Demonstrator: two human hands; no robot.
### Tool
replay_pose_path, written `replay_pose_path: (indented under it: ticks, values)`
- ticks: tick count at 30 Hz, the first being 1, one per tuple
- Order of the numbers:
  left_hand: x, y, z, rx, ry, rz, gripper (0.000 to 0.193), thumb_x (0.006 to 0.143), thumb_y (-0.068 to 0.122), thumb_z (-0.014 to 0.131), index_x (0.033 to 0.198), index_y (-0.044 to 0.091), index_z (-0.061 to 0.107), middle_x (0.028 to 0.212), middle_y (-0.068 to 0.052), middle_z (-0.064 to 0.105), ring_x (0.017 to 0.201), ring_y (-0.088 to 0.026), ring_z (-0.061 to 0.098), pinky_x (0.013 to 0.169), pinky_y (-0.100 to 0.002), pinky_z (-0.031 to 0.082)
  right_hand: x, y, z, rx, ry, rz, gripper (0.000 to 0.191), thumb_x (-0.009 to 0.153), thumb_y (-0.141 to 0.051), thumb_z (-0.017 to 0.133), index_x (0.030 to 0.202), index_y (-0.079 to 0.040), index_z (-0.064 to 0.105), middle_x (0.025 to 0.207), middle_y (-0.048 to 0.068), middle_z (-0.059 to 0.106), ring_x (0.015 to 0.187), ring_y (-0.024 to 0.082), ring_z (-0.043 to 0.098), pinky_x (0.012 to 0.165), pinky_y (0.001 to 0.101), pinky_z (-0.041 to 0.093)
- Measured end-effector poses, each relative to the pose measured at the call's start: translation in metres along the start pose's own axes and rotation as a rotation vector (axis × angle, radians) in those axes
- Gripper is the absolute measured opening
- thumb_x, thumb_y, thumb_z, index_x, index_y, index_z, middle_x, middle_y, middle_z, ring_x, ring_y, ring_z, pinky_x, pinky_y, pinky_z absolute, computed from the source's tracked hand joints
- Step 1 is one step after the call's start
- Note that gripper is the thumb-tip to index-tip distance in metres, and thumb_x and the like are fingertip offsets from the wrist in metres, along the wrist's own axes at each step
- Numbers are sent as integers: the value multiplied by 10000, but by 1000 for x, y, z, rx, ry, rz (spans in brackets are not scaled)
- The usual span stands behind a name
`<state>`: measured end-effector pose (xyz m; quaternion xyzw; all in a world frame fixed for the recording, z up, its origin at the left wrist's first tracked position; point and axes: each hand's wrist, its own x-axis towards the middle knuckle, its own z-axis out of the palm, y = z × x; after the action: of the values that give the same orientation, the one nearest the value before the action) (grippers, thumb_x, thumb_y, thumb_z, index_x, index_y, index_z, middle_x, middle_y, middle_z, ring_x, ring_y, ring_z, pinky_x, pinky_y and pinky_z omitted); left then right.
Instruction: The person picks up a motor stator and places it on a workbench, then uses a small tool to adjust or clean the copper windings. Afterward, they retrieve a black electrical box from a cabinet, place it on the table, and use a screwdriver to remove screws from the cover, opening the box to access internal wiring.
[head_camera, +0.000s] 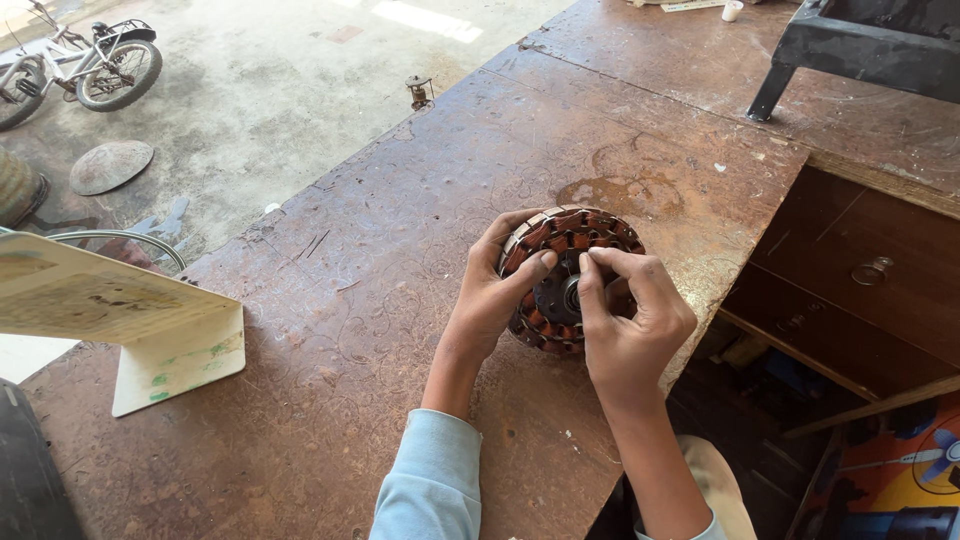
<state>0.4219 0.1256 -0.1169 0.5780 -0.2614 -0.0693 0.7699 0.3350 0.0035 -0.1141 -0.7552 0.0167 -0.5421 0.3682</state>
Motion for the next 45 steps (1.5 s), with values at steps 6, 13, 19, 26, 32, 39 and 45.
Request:
replay_pose_path:
  ticks: [6,13,19,26,32,39,45]
  values:
    - [1,-1,0,6,2,-2,558,860,184,759,1351,-17,588,1225,-148,715,1138,-200,686,1028,-357,553,2,-2,0,-18,13,-13,74,995,-33,759,1069,-34,752,990,87,753,866,139,732,719,259,580]
    - [1,-3,0,19,14,-15,572,838,194,766,1342,-12,591,1208,-139,720,1119,-195,698,1007,-343,567,2,0,1,-62,12,-2,82,989,-12,729,1067,-16,754,994,94,750,855,166,735,719,281,587]
    - [2,-1,0,-33,-10,-4,535,859,160,746,1339,-15,586,1214,-135,714,1121,-185,683,1011,-349,561,6,-1,4,-246,20,-134,96,917,-20,787,1010,-21,764,912,78,728,784,188,705,676,322,550]
    - [1,0,0,17,-21,42,501,880,139,730,1341,-12,606,1220,-118,715,1135,-169,671,1024,-337,545,6,-10,5,-268,14,-90,153,901,-33,801,1051,-47,771,860,43,704,735,194,642,675,354,504]
    - [2,4,1,7,-16,20,487,872,137,723,1326,8,604,1201,-100,714,1119,-160,677,1008,-327,554,9,-13,10,-336,5,-173,135,885,-48,810,1010,-75,766,913,40,727,780,204,647,759,359,464]
    - [1,6,5,39,51,-47,483,962,356,596,1317,32,635,1149,-130,728,1047,-179,686,921,-336,567,7,-8,11,-400,16,-222,129,883,-43,820,994,-57,756,896,24,722,770,160,642,790,348,414]
    - [0,6,4,-66,29,-42,526,1054,447,444,1290,19,639,1172,-132,723,1091,-172,693,961,-325,567,6,-5,12,-411,26,-212,122,880,-31,809,986,-62,756,904,24,721,776,163,641,779,349,414]
